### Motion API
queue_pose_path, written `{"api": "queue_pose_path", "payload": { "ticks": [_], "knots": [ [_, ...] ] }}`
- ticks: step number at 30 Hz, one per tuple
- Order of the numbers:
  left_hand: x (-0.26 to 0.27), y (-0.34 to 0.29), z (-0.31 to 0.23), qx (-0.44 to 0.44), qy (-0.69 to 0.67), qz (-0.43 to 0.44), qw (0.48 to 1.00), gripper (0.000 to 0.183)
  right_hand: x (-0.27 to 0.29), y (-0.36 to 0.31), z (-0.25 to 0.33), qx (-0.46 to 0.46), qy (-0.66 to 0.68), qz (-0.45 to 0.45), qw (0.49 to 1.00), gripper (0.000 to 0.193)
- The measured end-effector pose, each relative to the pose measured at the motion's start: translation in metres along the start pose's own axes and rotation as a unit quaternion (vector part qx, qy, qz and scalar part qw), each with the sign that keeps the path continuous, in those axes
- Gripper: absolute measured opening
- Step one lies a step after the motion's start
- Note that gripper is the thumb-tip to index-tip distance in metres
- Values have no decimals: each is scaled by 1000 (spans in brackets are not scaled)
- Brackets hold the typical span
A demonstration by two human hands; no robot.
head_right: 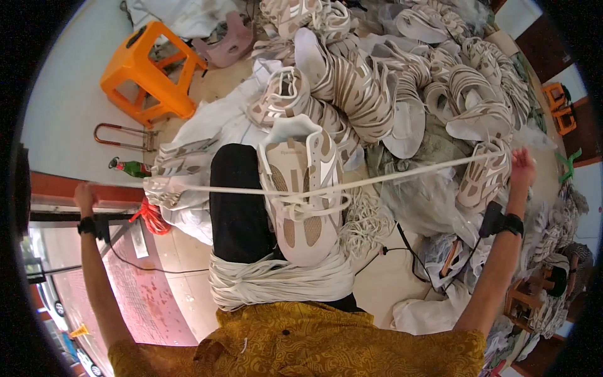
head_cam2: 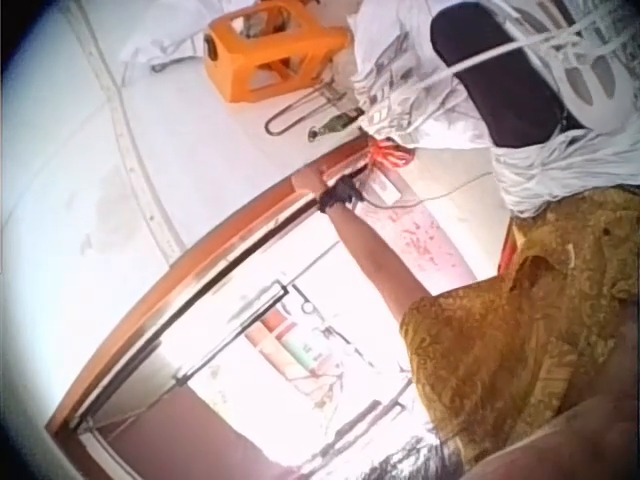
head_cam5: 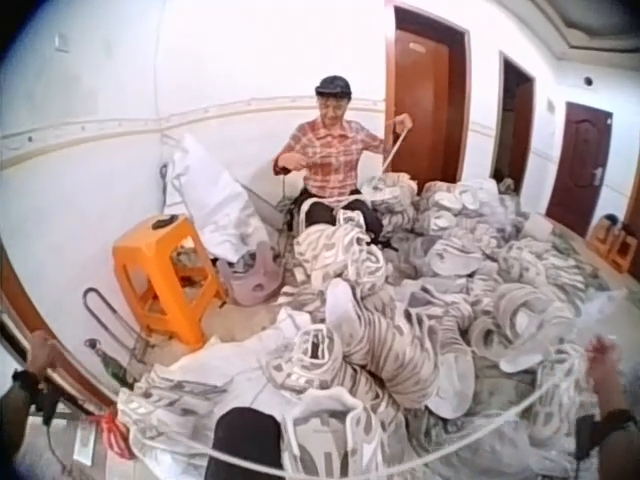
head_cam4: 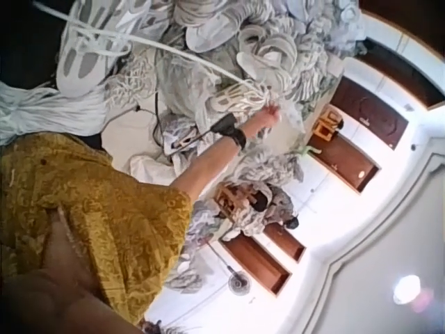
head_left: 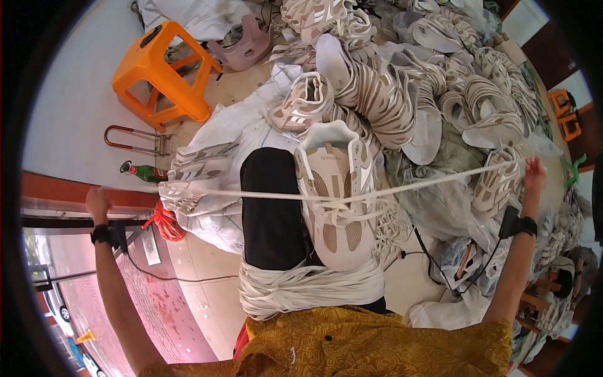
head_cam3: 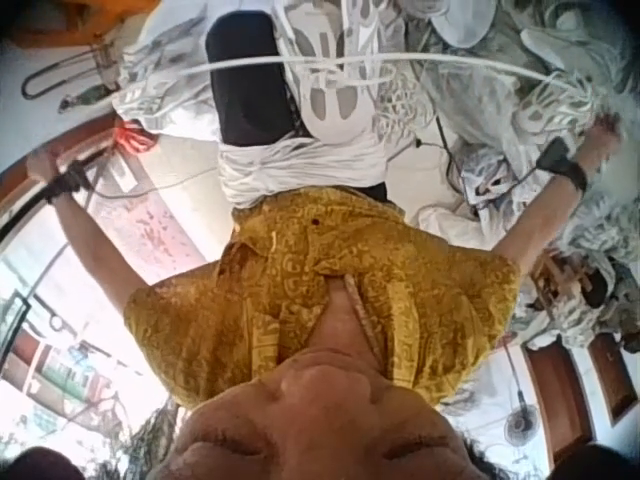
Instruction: The recorder is lacing up white and tan sneakers in a shoe manufacturing environment.
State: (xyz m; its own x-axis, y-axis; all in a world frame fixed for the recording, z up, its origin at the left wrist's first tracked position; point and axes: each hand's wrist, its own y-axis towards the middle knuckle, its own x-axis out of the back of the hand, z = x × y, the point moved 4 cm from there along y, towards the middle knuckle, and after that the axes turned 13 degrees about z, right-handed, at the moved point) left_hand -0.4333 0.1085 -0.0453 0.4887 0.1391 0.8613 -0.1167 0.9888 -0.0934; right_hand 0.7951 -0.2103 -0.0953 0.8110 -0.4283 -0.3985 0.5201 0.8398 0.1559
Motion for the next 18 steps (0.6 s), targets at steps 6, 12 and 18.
{"api": "queue_pose_path", "payload": {
  "ticks": [6,12,18],
  "knots": [
    [86,-46,-169,-92,-141,-157,973,32,-112,-23,-31,-214,-670,-3,711,39],
    [243,-219,-439,-561,-327,-186,737,10,-399,-124,-114,-100,-385,428,811,23],
    [228,-290,-505,-540,-249,-153,789,16,-465,-179,-155,136,-568,510,631,17]
  ]
}}
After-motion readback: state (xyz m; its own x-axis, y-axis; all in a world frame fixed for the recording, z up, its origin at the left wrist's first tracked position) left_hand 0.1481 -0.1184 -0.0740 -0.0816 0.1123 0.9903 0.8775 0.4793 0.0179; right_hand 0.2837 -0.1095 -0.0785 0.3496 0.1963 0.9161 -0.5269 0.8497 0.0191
